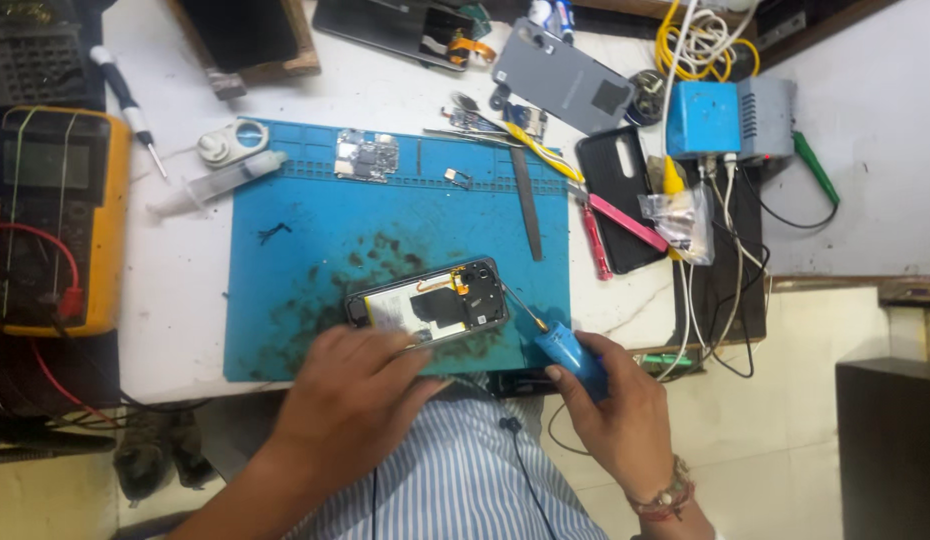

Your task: The person uses a blue electric screwdriver to remove screws from the internal frame of a disassembled smartphone. They then remove the back cover and use the screwdriver to unscrew components from the back cover itself. Finally, the person picks up a separate black smartphone and peels off a protective film from its screen.

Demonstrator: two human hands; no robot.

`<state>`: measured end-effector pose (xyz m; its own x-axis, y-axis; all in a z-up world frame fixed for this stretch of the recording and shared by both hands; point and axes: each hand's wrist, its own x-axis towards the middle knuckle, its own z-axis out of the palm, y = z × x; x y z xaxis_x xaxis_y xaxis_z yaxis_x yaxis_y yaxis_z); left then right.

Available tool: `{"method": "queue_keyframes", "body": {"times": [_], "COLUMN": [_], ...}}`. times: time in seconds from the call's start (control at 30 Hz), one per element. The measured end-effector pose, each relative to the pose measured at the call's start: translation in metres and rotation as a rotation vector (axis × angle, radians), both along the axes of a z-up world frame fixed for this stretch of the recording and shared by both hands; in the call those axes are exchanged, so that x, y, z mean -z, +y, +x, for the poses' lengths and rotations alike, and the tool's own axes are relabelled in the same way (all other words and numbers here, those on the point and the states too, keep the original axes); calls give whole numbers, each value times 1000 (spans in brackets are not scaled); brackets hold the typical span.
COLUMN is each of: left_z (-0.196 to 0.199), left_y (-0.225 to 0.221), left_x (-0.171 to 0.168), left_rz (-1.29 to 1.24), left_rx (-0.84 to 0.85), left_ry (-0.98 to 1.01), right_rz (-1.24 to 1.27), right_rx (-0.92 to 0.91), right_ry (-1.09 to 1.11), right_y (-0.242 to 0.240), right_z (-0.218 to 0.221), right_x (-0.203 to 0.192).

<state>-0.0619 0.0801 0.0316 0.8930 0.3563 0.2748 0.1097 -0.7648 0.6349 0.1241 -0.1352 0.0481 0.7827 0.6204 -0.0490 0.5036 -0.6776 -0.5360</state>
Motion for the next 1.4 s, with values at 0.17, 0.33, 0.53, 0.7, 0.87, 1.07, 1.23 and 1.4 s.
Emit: {"method": "queue_keyframes", "body": {"times": [0.17,0.33,0.53,0.7,0.87,1.07,1.23,1.4], "left_z": [33,33,33,38,39,39,38,37], "left_y": [0,15,28,42,47,47,47,45], "left_x": [5,17,20,16,13,13,12,16], "left_rz": [168,169,230,250,220,243,243,268], "left_rx": [-122,-45,123,190,187,178,178,171], "left_ry": [77,119,210,293,324,330,338,356], "right_rz": [-36,-22,-145,-26,-5,7,34,25], "right_rx": [-50,-194,-328,-530,-552,-560,-553,-576], "right_ry": [-110,-254,-300,-403,-369,-361,-309,-310], "right_y": [1,2,11,20,22,21,20,21], "right_z": [8,23,54,83,88,92,94,94], "right_x": [5,3,-6,-7,0,7,10,8]}}
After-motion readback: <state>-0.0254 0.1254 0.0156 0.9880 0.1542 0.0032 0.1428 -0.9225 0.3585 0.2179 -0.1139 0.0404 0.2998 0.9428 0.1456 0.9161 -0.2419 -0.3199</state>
